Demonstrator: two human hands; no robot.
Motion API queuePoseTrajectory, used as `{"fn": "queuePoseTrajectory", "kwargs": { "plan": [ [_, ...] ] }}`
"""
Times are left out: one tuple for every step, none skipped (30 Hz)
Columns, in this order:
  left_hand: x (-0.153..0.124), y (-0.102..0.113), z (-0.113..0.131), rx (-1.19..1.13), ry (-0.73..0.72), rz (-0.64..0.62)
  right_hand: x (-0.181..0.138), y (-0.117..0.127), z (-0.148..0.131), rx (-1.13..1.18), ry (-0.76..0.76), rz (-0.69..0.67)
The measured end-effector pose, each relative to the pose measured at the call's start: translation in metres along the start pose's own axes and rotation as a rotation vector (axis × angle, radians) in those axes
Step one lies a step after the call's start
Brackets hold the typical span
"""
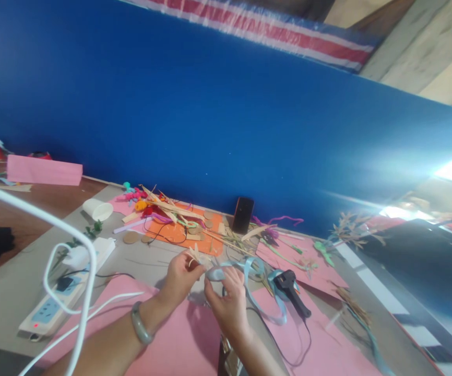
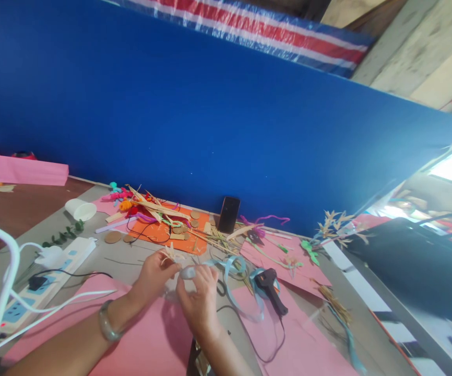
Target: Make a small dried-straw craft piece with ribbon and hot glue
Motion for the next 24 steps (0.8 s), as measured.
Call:
{"fn": "queuePoseTrajectory", "kwargs": {
  "plan": [
    [0.000, 0.000, 0.002, -0.008, -0.001, 0.002, 0.000, 0.000, 0.000, -0.004, 0.013, 0.004],
    [0.000, 0.000, 0.004, -0.012, 0.000, 0.002, 0.001, 0.000, 0.000, -0.011, 0.023, 0.007],
    [0.000, 0.000, 0.005, -0.015, 0.004, -0.001, 0.001, -0.001, 0.000, -0.021, 0.026, 0.014],
    [0.000, -0.001, 0.006, -0.016, 0.009, -0.001, 0.000, -0.002, 0.001, -0.034, 0.019, 0.024],
    [0.000, -0.001, 0.007, -0.017, 0.015, -0.001, 0.000, -0.003, 0.002, -0.047, 0.006, 0.039],
    [0.000, -0.001, 0.008, -0.019, 0.021, 0.001, 0.000, -0.004, 0.004, -0.057, -0.011, 0.060],
    [0.000, -0.002, 0.008, -0.022, 0.027, 0.004, -0.001, -0.005, 0.005, -0.063, -0.028, 0.081],
    [-0.001, -0.002, 0.008, -0.027, 0.031, 0.008, -0.002, -0.007, 0.007, -0.065, -0.043, 0.099],
    [-0.001, -0.002, 0.008, -0.035, 0.032, 0.010, -0.003, -0.008, 0.008, -0.062, -0.055, 0.109],
    [-0.001, -0.002, 0.007, -0.044, 0.031, 0.012, -0.004, -0.009, 0.009, -0.056, -0.063, 0.113],
    [-0.001, -0.002, 0.007, -0.053, 0.029, 0.012, -0.005, -0.010, 0.010, -0.050, -0.070, 0.113],
    [-0.001, -0.001, 0.006, -0.063, 0.026, 0.012, -0.005, -0.010, 0.010, -0.046, -0.077, 0.115],
    [-0.002, -0.001, 0.005, -0.074, 0.023, 0.013, -0.006, -0.011, 0.010, -0.044, -0.084, 0.120],
    [-0.002, -0.001, 0.004, -0.085, 0.022, 0.012, -0.006, -0.011, 0.010, -0.045, -0.088, 0.127],
    [-0.002, -0.001, 0.003, -0.096, 0.025, 0.012, -0.006, -0.011, 0.009, -0.048, -0.089, 0.135],
    [-0.002, -0.001, 0.003, -0.107, 0.031, 0.011, -0.006, -0.011, 0.009, -0.054, -0.085, 0.142],
    [-0.001, -0.001, 0.002, -0.120, 0.040, 0.010, -0.006, -0.011, 0.008, -0.062, -0.076, 0.147],
    [-0.001, -0.001, 0.000, -0.132, 0.053, 0.010, -0.006, -0.011, 0.007, -0.071, -0.061, 0.149],
    [-0.001, -0.001, -0.001, -0.141, 0.073, 0.012, -0.006, -0.010, 0.006, -0.078, -0.042, 0.154],
    [-0.001, -0.002, -0.002, -0.148, 0.093, 0.015, -0.006, -0.010, 0.005, -0.084, -0.021, 0.162],
    [-0.001, -0.002, -0.003, -0.156, 0.114, 0.022, -0.005, -0.010, 0.005, -0.089, 0.000, 0.173],
    [-0.001, -0.002, -0.004, -0.167, 0.134, 0.029, -0.005, -0.010, 0.004, -0.092, 0.021, 0.185],
    [-0.001, -0.002, -0.004, -0.183, 0.153, 0.035, -0.005, -0.010, 0.004, -0.094, 0.043, 0.197],
    [-0.002, -0.003, -0.004, -0.204, 0.173, 0.039, -0.005, -0.010, 0.003, -0.096, 0.065, 0.206]
  ]
}}
Point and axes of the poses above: each hand's wrist, its own x-axis towards the middle knuckle, its own y-axis out of the back of the hand, z = x × y, the point moved 1 cm from there along x, towards the middle knuckle, and after that the axes turned 8 degrees about -y, right-handed, at the moved point
